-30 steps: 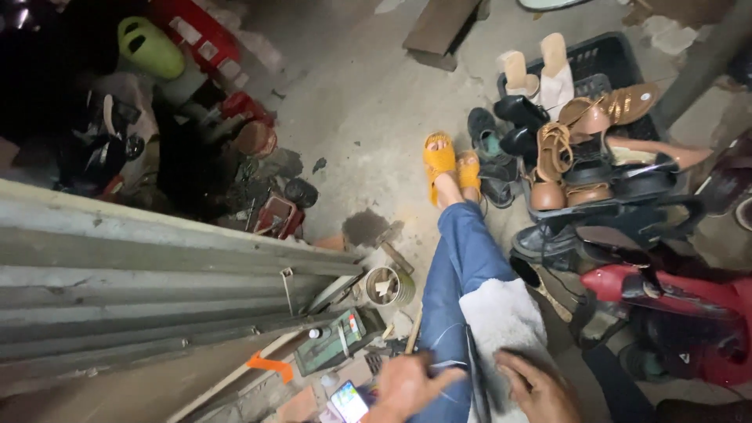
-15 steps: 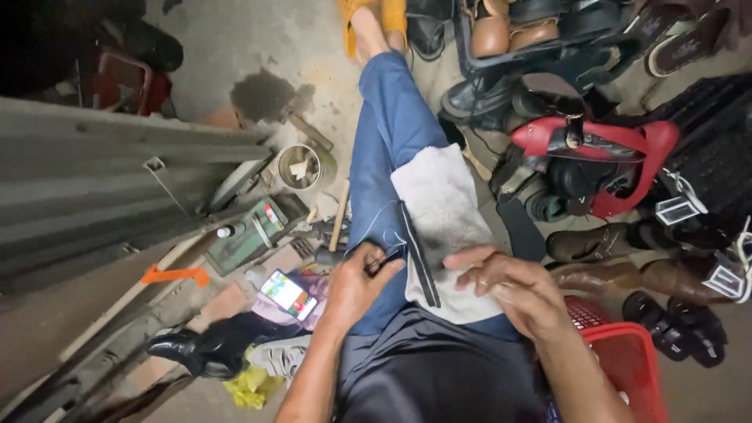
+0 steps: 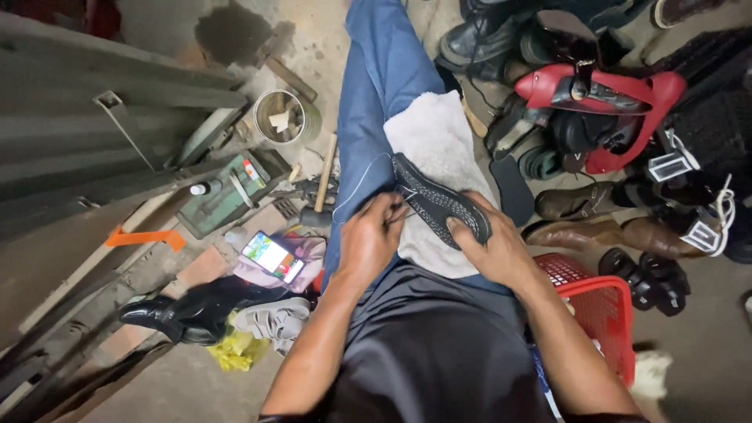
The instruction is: Hand-sewing a rubber sole onto a shoe using a needle and thread.
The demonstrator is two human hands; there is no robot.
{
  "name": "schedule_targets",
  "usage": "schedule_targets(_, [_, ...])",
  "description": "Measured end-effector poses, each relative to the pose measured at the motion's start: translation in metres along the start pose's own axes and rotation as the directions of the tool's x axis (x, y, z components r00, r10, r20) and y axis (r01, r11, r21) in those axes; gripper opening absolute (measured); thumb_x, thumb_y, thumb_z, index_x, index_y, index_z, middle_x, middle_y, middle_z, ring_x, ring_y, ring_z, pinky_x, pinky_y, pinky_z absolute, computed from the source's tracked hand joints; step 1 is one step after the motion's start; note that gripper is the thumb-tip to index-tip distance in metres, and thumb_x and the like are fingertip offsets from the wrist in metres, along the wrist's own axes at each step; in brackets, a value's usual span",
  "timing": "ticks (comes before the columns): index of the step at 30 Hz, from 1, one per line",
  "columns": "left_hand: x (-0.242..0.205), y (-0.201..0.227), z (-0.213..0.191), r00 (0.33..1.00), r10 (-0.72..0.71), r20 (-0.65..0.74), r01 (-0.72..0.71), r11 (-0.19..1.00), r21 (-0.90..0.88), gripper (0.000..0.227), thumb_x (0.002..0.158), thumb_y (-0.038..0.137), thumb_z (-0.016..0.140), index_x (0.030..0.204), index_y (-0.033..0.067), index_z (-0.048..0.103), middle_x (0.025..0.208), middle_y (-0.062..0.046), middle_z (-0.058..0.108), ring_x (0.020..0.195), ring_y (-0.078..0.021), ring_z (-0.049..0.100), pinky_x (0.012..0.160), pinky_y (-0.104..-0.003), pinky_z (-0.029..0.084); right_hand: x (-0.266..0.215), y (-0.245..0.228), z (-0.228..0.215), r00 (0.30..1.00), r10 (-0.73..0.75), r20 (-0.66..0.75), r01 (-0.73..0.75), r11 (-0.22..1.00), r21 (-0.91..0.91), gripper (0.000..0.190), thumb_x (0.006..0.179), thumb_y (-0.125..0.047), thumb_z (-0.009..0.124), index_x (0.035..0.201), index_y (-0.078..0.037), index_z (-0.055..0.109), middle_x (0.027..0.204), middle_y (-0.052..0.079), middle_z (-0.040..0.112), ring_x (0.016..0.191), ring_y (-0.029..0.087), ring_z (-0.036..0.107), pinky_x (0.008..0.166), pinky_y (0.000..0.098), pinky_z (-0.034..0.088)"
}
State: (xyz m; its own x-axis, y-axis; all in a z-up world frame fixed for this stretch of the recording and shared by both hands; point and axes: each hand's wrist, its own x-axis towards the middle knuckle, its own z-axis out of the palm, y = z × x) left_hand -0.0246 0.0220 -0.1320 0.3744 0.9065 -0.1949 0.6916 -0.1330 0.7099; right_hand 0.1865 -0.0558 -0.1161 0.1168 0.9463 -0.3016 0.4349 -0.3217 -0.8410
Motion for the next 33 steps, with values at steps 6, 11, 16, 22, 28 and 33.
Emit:
schedule_targets(6, [0.003, -0.003, 0.019, 0.979, -0.05, 0.197, 0.047, 0.999, 0.018, 0.012, 0.092, 0.033, 0.064, 0.097, 0.0214, 0.066, 0.073, -0.003, 0.071, 0.079, -0.033, 0.074, 0.069, -0.049, 0.059, 0.006, -0.04, -0.002, 0.997, 0.064, -0.047, -0.067, 0.996, -0.066, 0.035, 0.095, -0.035, 0.062, 0.09, -0.002, 0.071, 0.069, 0.016, 0.067, 0.065, 0.031, 0.067, 0.066, 0.0452, 0.053])
schedule_targets(11, [-0.007, 0.007, 0.002, 0.988, 0.059, 0.142, -0.063, 0.998, 0.024, 0.016, 0.094, 0.035, 0.063, 0.084, 0.0216, 0.064, 0.068, -0.004, 0.067, 0.073, -0.0323, 0.072, 0.063, -0.044, 0.057, 0.002, -0.026, 0.002, 0.996, 0.081, -0.043, -0.082, 0.996, -0.032, 0.038, 0.095, -0.029, 0.062, 0.067, -0.002, 0.065, 0.054, 0.015, 0.06, 0.055, 0.024, 0.057, 0.055, 0.0387, 0.048])
schedule_targets(16, [0.009, -0.001, 0.016, 1.0, 0.002, -0.028, 0.004, 0.976, 0.218, 0.028, 0.097, 0.041, 0.061, 0.081, 0.0196, 0.071, 0.075, -0.005, 0.067, 0.074, -0.0327, 0.072, 0.064, -0.047, 0.059, -0.001, -0.027, -0.003, 0.997, 0.068, -0.033, -0.066, 0.996, 0.056, 0.043, 0.095, -0.023, 0.057, 0.059, 0.0, 0.061, 0.049, 0.013, 0.059, 0.054, 0.02, 0.051, 0.052, 0.0376, 0.046])
schedule_targets(22, [0.023, -0.004, 0.04, 1.0, -0.027, -0.005, 0.027, 0.986, 0.165, 0.015, 0.092, 0.028, 0.064, 0.097, 0.0201, 0.076, 0.081, -0.005, 0.069, 0.08, -0.0367, 0.073, 0.072, -0.053, 0.06, -0.002, -0.021, -0.008, 0.995, 0.06, -0.074, -0.049, 0.989, 0.139, 0.05, 0.099, -0.024, 0.055, 0.056, 0.001, 0.058, 0.048, 0.018, 0.058, 0.053, 0.02, 0.05, 0.05, 0.038, 0.044])
schedule_targets(28, [0.003, -0.039, 0.007, 0.971, -0.001, 0.241, 0.117, 0.876, -0.469, 0.006, 0.083, 0.013, 0.065, 0.085, 0.0107, 0.071, 0.062, -0.001, 0.058, 0.068, -0.0156, 0.065, 0.063, -0.035, 0.056, -0.003, -0.02, -0.01, 0.971, 0.239, 0.022, -0.238, 0.971, -0.02, 0.049, 0.095, -0.038, 0.06, 0.069, 0.003, 0.067, 0.065, 0.024, 0.067, 0.062, 0.033, 0.063, 0.061, 0.0455, 0.048])
schedule_targets(33, [-0.046, -0.089, -0.093, 0.923, -0.148, 0.355, 0.317, 0.815, -0.485, 0.011, 0.084, 0.012, 0.065, 0.081, 0.004, 0.071, 0.067, -0.005, 0.056, 0.066, -0.0196, 0.057, 0.064, -0.037, 0.052, 0.002, -0.056, -0.025, 0.987, 0.134, 0.089, -0.13, 0.99, -0.051, 0.037, 0.093, -0.027, 0.065, 0.085, 0.009, 0.069, 0.081, 0.035, 0.071, 0.08, 0.051, 0.07, 0.069, 0.0553, 0.052])
